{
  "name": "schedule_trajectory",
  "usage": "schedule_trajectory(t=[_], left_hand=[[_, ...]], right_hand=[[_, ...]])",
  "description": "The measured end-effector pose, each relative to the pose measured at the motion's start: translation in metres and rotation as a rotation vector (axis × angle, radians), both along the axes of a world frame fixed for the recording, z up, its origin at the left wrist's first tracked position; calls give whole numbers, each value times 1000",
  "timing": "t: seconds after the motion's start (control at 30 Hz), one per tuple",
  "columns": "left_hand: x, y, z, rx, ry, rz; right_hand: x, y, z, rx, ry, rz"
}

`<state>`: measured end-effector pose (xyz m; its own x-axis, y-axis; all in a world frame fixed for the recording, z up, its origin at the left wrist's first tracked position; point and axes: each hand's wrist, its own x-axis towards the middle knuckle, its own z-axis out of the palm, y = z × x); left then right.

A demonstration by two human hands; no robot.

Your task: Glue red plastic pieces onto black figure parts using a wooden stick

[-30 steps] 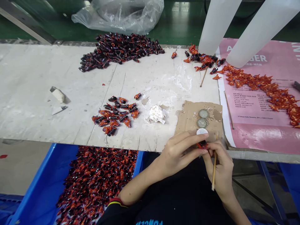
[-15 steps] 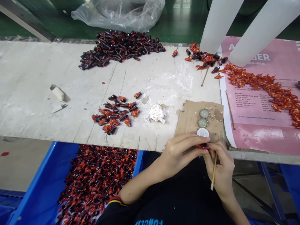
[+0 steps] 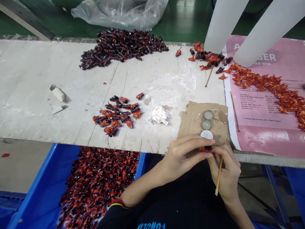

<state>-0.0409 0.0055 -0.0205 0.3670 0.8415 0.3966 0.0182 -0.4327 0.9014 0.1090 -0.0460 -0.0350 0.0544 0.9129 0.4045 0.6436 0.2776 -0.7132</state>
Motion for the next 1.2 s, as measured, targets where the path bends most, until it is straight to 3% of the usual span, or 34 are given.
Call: schedule_trajectory(t=[0.7, 1.2], left_hand=[[1, -2, 3, 13, 87, 51], [1, -1, 0, 25, 19, 67]], right_hand=[[-4, 1, 0, 19, -21, -15], [-4, 3, 0, 30, -52, -2]])
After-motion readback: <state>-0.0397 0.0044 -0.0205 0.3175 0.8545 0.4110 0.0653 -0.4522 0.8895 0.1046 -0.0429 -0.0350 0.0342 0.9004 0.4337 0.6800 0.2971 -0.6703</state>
